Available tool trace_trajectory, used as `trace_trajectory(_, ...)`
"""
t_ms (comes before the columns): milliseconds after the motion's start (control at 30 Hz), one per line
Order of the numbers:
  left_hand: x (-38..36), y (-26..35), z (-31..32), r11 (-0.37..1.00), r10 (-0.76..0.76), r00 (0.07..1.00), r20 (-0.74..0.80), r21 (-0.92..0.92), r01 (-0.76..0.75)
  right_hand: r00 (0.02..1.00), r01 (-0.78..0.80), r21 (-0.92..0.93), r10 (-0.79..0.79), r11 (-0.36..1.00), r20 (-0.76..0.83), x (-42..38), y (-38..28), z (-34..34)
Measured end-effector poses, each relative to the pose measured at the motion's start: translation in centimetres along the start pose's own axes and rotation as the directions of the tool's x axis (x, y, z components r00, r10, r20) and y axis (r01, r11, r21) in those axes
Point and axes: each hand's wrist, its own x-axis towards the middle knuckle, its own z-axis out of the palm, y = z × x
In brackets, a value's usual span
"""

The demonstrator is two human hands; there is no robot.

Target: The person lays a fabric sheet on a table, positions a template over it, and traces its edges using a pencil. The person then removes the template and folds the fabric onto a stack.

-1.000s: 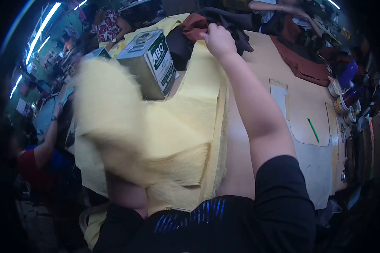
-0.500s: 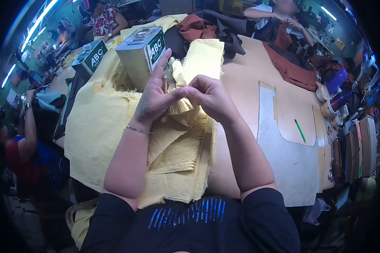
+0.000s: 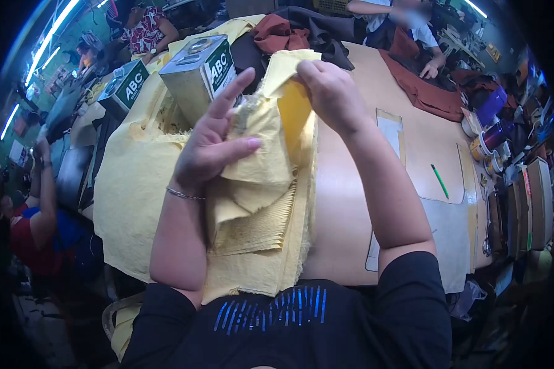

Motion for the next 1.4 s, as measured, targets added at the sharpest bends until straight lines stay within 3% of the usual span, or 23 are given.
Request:
trace_trajectory(33, -0.8, 1.3, 0.4, 0.994, 0.077, 0.997, 0.004, -0.079, -0.077, 0.999, 0.028, 0.019, -0.028, 0.999, -0.029, 0.2, 0.6, 0.8)
trace_trajectory(100, -2.4, 4.1, -0.2, 0.96, 0.186, 0.98, -0.066, -0.199, -0.196, 0.948, -0.316, 0.099, 0.31, 0.944, 0.067, -0.1, 5.7, 3.2)
trace_trajectory(133, -4.0, 6.2, -1.1, 0.932, 0.25, 0.956, -0.155, -0.228, -0.281, 0.895, -0.406, -0.112, 0.419, 0.907, 0.151, -0.6, 7.4, 2.8)
trace_trajectory(233, -7.3, 10.7, -4.9, 0.856, 0.393, 0.843, -0.367, -0.189, -0.481, 0.924, -0.369, -0.04, 0.371, 0.929, 0.096, -0.8, 9.7, 4.6)
trace_trajectory(400, -10.4, 14.3, -9.1, 0.795, 0.497, 0.665, -0.558, -0.014, -0.606, 0.875, -0.367, -0.108, 0.382, 0.924, 0.296, 3.7, 10.1, 7.1)
trace_trajectory(567, -9.0, 11.6, -8.7, 0.808, 0.455, 0.644, -0.615, -0.019, -0.588, 0.822, -0.401, -0.142, 0.424, 0.905, 0.379, 4.1, 9.3, 10.8)
trace_trajectory(600, -8.1, 10.6, -8.1, 0.814, 0.435, 0.658, -0.615, -0.043, -0.579, 0.832, -0.483, -0.061, 0.48, 0.873, 0.277, 3.5, 9.4, 11.6)
trace_trajectory(733, -4.3, 5.9, -5.4, 0.846, 0.334, 0.762, -0.555, -0.18, -0.502, 0.752, -0.652, -0.08, 0.657, 0.754, 0.063, 1.5, 10.2, 10.6)
trace_trajectory(833, -2.2, 2.6, -4.1, 0.874, 0.26, 0.864, -0.431, -0.275, -0.4, 0.652, -0.755, 0.208, 0.745, 0.621, 0.14, 0.3, 6.7, 6.3)
trace_trajectory(867, -1.4, 1.8, -3.6, 0.907, 0.23, 0.898, -0.375, -0.251, -0.337, 0.656, -0.733, 0.389, 0.732, 0.559, 0.185, -0.4, 5.1, 5.7)
trace_trajectory(900, -1.0, 1.1, -3.2, 0.94, 0.2, 0.925, -0.323, -0.203, -0.274, 0.665, -0.689, 0.554, 0.712, 0.467, 0.227, -0.9, 2.9, 5.3)
trace_trajectory(967, -0.5, 0.7, -2.0, 0.987, 0.124, 0.958, -0.257, 0.13, -0.093, 0.689, -0.667, 0.679, 0.6, 0.305, 0.407, -1.1, -3.3, 2.0)
trace_trajectory(1033, -0.3, -0.8, -1.6, 0.946, 0.088, 0.99, -0.109, 0.319, -0.049, 0.819, -0.53, 0.76, 0.46, 0.376, 0.344, -1.9, -7.8, 0.5)
trace_trajectory(1100, -0.4, -1.3, -3.0, 0.819, 0.033, 0.998, -0.049, 0.573, 0.002, 0.8, -0.598, 0.656, 0.387, 0.461, 0.458, -2.5, -8.5, -0.1)
trace_trajectory(1133, -0.7, -1.4, -3.5, 0.825, -0.077, 0.991, -0.112, 0.551, 0.127, 0.727, -0.683, 0.608, 0.448, 0.404, 0.52, -3.2, -7.7, 0.7)
trace_trajectory(1167, -1.0, -1.5, -4.0, 0.817, -0.185, 0.968, -0.171, 0.52, 0.248, 0.676, -0.703, 0.645, 0.563, 0.3, 0.475, -4.3, -6.3, 2.2)
trace_trajectory(1233, -1.2, -1.2, -4.4, 0.737, -0.321, 0.911, -0.258, 0.536, 0.411, 0.455, -0.873, 0.415, 0.734, 0.256, 0.505, -5.0, -4.5, 1.6)
trace_trajectory(1400, -0.9, 0.1, -3.4, 0.417, -0.403, 0.837, -0.37, 0.74, 0.528, 0.425, -0.905, 0.201, 0.767, 0.376, 0.48, -6.5, -3.9, 1.4)
